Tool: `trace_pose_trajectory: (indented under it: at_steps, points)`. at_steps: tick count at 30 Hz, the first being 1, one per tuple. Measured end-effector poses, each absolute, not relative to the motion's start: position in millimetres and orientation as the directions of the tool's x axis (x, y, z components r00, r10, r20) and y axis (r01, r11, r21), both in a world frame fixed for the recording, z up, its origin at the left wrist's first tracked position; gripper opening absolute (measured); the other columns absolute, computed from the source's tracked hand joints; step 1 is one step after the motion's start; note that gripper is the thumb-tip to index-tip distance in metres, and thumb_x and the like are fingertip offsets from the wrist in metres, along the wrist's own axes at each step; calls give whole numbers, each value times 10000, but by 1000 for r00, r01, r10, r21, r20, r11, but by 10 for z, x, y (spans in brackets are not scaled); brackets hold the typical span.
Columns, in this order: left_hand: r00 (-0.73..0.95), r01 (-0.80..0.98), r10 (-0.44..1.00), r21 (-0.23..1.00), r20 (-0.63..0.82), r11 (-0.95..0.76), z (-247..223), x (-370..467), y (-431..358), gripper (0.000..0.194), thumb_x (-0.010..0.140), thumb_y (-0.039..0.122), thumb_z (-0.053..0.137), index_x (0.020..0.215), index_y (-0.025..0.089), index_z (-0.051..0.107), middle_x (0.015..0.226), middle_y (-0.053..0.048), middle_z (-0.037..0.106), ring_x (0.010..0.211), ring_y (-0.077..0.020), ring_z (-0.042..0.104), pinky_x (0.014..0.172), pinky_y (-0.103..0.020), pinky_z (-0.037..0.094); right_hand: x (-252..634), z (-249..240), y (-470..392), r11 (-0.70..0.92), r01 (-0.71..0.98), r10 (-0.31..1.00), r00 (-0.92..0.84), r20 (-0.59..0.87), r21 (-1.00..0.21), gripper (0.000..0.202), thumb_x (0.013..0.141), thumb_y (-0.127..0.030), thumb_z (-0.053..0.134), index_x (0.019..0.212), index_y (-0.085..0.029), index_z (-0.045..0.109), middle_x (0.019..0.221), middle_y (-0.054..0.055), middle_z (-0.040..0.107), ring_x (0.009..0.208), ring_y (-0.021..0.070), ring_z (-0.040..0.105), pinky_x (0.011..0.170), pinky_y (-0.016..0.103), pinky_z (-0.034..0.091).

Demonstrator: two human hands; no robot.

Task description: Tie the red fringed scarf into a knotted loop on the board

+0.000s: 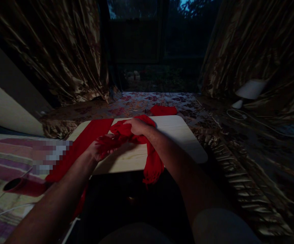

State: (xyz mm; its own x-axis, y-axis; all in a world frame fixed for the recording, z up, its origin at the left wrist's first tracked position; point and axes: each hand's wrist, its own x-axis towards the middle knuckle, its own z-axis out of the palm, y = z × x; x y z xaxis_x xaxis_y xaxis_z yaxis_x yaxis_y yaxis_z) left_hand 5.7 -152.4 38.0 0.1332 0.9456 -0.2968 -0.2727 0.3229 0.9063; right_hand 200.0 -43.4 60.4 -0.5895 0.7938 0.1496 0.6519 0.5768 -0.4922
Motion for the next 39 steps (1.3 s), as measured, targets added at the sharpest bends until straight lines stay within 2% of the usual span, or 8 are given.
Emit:
trace_pose_trajectory:
  at_steps: [6,11,16,20,25,30,35,39]
  points:
    - [295,252,887,925,-354,285,256,-131,-2064,407,681,325,748,1056,166,754,656,-57,720,396,-137,530,388,-230,381,1993,476,-750,612,601,673,-737,-60,-515,526,748,-166,752,1266,-259,724,1186,20,750,1050,216,683,937,250,476]
    - [-111,628,967,770,230,-111,197,-148,-1879,281,783,317,664,1014,193,764,942,-106,766,840,-265,707,778,-358,555,1974,376,-961,662,597,734,-640,228,-454,413,876,-302,676,1265,-168,699,1259,111,699,1134,227,641,991,304,456]
    - [160,452,846,724,508,-520,227,145,-1725,425,753,195,707,1175,236,733,1348,-112,660,1378,-331,498,1214,-498,294,2375,506,-1259,629,684,777,-536,331,-369,320,871,-49,473,967,-169,753,1004,82,733,953,186,659,920,294,470]
    - [337,312,798,741,499,-595,189,418,-1600,546,714,168,739,1255,227,700,1396,-137,628,1420,-362,449,1247,-558,158,2876,531,-1586,730,630,673,-730,121,-263,399,790,-2,450,973,-185,754,983,88,735,955,208,654,911,328,490]
    - [497,669,817,470,292,-576,29,603,-1461,776,758,246,689,1500,188,471,1368,-174,640,1309,-364,554,1211,-609,156,3300,197,-1885,867,444,456,-890,-1,-225,758,715,-51,564,1458,-200,540,1554,122,473,1429,293,419,1160,468,360]
    - [581,749,788,243,206,-616,10,587,-1485,778,801,268,612,1533,114,397,1193,-174,714,1159,-321,641,1185,-545,258,3507,53,-1826,824,541,555,-831,47,-168,440,747,-99,586,1171,-105,702,1400,176,605,1368,323,485,1136,486,400]
    - [56,817,825,449,562,-361,38,340,-1554,448,786,231,562,1224,167,631,1299,-150,643,1223,-297,580,1086,-462,412,3519,359,-1655,784,604,611,-792,3,-144,421,703,-154,664,1116,-168,747,1424,162,600,1350,376,513,1126,561,375]
    - [-414,700,874,703,254,127,8,160,-1636,321,872,382,543,1090,158,618,1036,-151,719,935,-271,685,787,-354,513,2967,498,-1567,778,571,625,-749,221,-263,391,812,-207,638,1194,-179,720,1380,125,640,1296,274,574,1143,434,382]
